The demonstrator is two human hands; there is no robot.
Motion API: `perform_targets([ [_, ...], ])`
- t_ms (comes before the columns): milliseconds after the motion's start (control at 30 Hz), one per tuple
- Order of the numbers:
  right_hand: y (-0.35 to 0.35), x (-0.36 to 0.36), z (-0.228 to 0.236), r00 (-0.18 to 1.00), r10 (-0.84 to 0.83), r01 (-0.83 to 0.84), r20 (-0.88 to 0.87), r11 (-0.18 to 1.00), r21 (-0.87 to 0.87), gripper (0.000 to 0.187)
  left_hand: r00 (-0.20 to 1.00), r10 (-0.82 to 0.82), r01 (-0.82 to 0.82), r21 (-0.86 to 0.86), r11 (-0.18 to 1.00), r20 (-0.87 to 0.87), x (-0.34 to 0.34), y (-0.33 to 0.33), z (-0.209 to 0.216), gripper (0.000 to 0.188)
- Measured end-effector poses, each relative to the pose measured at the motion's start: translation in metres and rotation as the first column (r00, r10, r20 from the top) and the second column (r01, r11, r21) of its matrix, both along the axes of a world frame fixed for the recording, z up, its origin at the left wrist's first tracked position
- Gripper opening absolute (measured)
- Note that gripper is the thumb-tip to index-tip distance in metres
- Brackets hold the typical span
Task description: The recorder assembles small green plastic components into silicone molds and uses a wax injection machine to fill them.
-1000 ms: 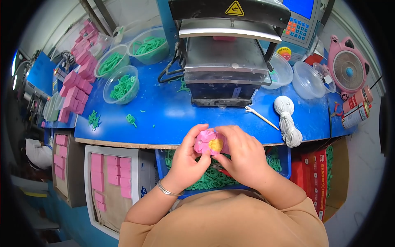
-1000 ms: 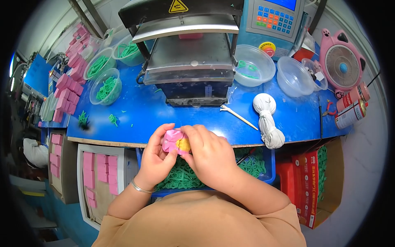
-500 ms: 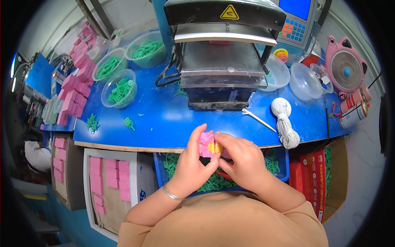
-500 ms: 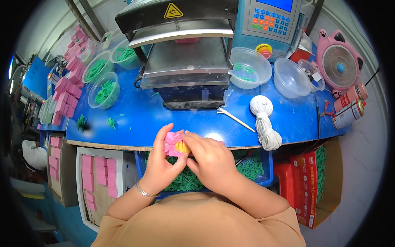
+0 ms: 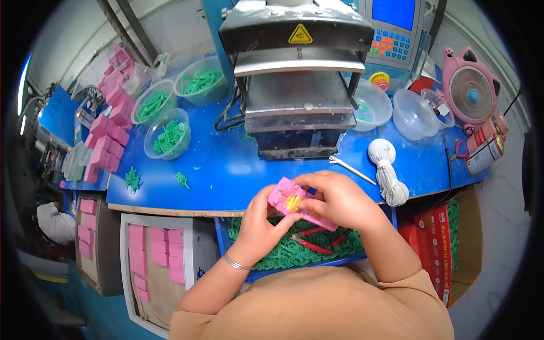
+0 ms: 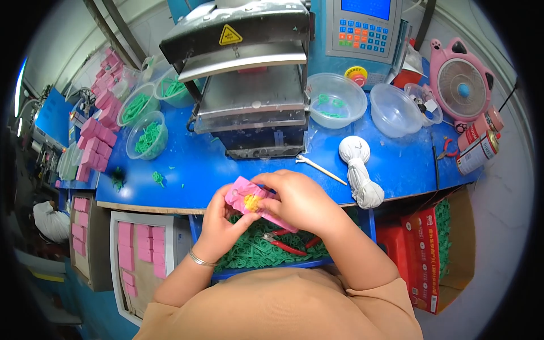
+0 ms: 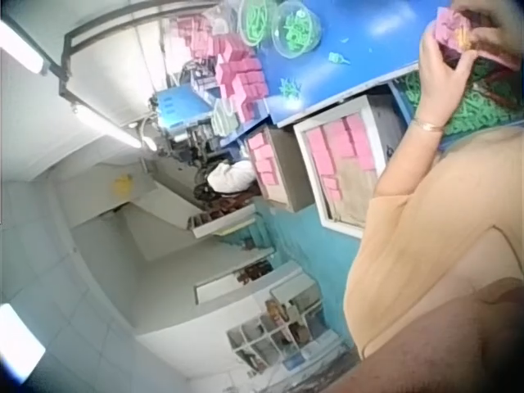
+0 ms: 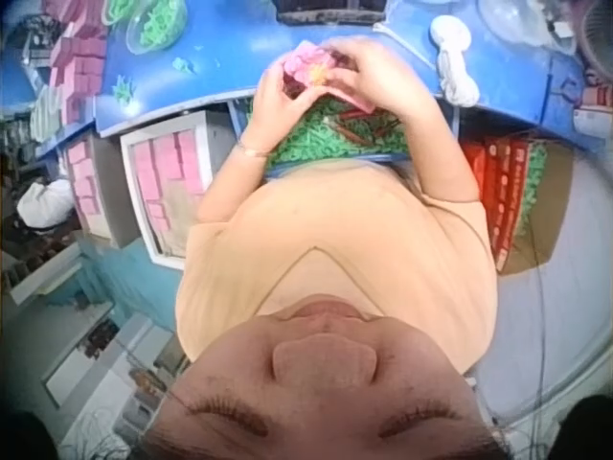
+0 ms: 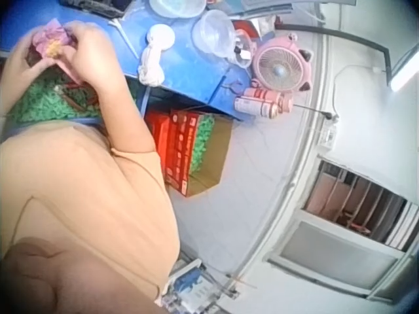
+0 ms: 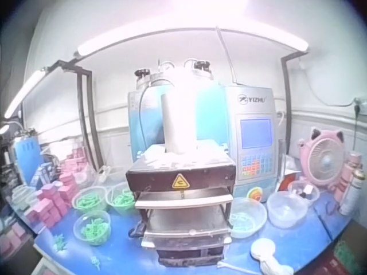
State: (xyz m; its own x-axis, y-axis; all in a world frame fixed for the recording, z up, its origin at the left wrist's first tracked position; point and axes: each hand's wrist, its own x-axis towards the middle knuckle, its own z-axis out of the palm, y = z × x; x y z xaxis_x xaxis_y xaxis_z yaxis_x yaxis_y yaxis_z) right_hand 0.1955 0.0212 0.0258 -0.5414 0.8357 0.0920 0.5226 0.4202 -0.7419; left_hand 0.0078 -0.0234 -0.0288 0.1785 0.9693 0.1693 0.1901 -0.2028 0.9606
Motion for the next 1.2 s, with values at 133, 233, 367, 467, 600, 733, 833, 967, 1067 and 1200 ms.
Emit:
perform_targets([
  [133, -0.003, 0.001, 0.002, 0.999, 0.005, -0.006, -0.046, 1.000, -0.020, 0.033, 0.998, -0.005, 0.004, 0.020, 1.000, 0.057, -0.004, -0.001, -0.002, 0.034],
  [233, -0.009, 0.005, -0.016, 0.993, 0.114, -0.113, -0.042, 0.993, 0.030, 0.034, 0.997, -0.079, 0.079, 0.031, 0.996, -0.008, -0.008, -0.004, 0.001, 0.036],
  [367, -0.031, 0.005, -0.019, 0.958, 0.018, -0.082, -0.288, 0.973, -0.214, 0.032, 0.965, -0.107, 0.096, 0.059, 0.994, 0.239, -0.010, -0.016, 0.017, 0.034],
  [467, -0.045, 0.005, -0.020, 0.869, -0.029, -0.120, -0.494, 0.956, -0.267, 0.035, 0.867, -0.234, 0.263, -0.004, 0.965, 0.440, -0.017, -0.011, 0.021, 0.032],
  [600, -0.047, 0.005, -0.018, 0.835, 0.148, -0.278, -0.530, 0.945, -0.174, 0.040, 0.722, -0.271, 0.495, -0.201, 0.845, 0.636, -0.017, -0.012, 0.023, 0.058],
  [733, -0.053, 0.001, -0.015, 0.788, 0.208, -0.318, -0.580, 0.943, -0.093, 0.034, 0.676, -0.241, 0.564, -0.279, 0.778, 0.696, -0.008, -0.019, 0.035, 0.068],
  [833, -0.055, -0.001, -0.017, 0.795, 0.161, -0.264, -0.584, 0.960, -0.096, 0.027, 0.717, -0.240, 0.505, -0.251, 0.826, 0.655, -0.008, -0.022, 0.034, 0.063],
  [967, -0.059, 0.000, -0.021, 0.845, 0.092, -0.149, -0.527, 0.987, -0.067, 0.029, 0.904, -0.277, 0.310, -0.050, 0.949, 0.326, -0.014, -0.024, 0.038, 0.038],
  [1067, -0.063, -0.002, -0.027, 0.783, -0.091, -0.077, -0.615, 0.968, -0.240, 0.034, 0.958, -0.250, 0.244, 0.061, 0.968, 0.139, -0.016, -0.029, 0.043, 0.034],
  [1200, -0.059, 0.000, -0.024, 0.775, 0.153, -0.175, -0.613, 0.984, 0.025, 0.040, 0.917, -0.253, 0.267, -0.004, 0.964, 0.307, -0.013, -0.032, 0.044, 0.036],
])
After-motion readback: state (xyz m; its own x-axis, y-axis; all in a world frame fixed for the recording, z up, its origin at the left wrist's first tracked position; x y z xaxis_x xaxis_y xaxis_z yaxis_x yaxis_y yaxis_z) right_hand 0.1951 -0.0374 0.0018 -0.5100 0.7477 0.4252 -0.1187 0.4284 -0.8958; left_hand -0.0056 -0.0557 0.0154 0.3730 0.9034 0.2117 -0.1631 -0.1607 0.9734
